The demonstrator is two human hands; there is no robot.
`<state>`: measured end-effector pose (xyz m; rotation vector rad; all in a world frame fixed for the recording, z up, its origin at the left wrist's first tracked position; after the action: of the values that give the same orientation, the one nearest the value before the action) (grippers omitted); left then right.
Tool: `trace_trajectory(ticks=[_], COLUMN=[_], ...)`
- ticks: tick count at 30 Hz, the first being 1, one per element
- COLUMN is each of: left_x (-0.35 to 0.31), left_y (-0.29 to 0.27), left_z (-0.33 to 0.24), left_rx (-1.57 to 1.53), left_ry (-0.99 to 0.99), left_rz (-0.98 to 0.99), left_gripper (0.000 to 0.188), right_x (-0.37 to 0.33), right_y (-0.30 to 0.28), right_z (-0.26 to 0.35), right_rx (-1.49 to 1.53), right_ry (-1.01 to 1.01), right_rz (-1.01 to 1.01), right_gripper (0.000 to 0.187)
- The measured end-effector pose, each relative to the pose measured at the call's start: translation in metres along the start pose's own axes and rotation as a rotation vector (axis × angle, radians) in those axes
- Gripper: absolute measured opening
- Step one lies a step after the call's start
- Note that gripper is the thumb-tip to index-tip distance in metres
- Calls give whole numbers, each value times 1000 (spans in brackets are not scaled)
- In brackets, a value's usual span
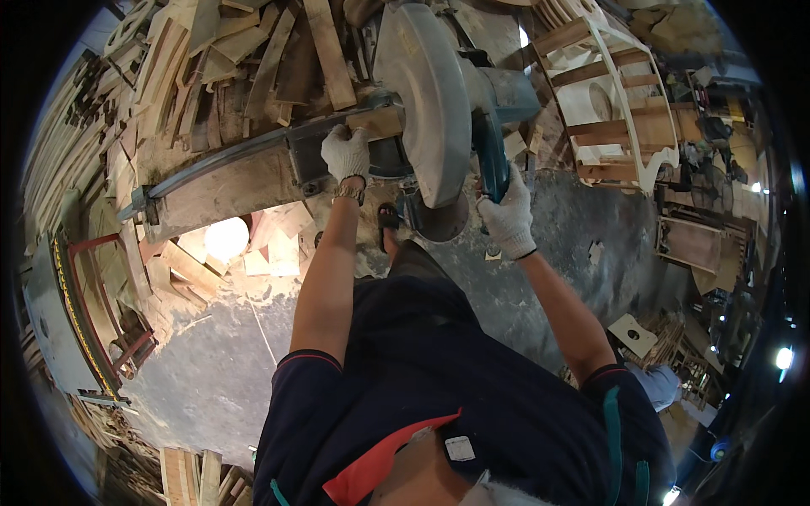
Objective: The person uses a miter saw to cut small wooden blocks, then fits a curved wooden piece into a larger wooden frame. They measure the frame with a tape measure and continue cutting additional blocks with the saw.
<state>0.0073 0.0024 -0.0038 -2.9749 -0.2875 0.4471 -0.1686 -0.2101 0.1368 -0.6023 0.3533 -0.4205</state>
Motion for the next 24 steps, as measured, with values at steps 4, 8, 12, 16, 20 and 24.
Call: trace_trajectory(ticks=[4, 8, 12, 16, 20, 24], left_x=[5, 5, 3, 7, 13, 12], left_y=[-1, -4, -4, 0, -2, -2], left_z=[8, 4, 5, 9, 17, 10], left_rx=[-14, 66, -22, -233, -44, -51], left_ry=[-52, -54, -12, -39, -80, -49], left_rz=[28, 30, 68, 45, 47, 70], left_gripper=[37, 38, 34, 28, 25, 22], right_x=[0, -5, -6, -5, -6, -6], right_y=[5, 14, 23, 33, 51, 36], right_z=[-18, -29, -48, -49, -65, -47], right_rx=[-95, -115, -234, -130, -256, -308], right_ry=[-5, 1, -29, 41, 30, -41], right_rz=[-9, -67, -53, -8, -60, -14], right_gripper=[59, 58, 67, 56, 58, 66])
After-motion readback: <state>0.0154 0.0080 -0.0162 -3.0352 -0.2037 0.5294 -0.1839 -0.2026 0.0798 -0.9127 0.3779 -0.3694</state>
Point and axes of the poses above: each hand's wrist, its own x-axis towards the middle knuckle, its own y-axis out of the palm, z = x × y, the point moved 1 cm from there along x, towards the middle knuckle, and after that the axes turned 8 degrees about -x, right-handed, at the moved point
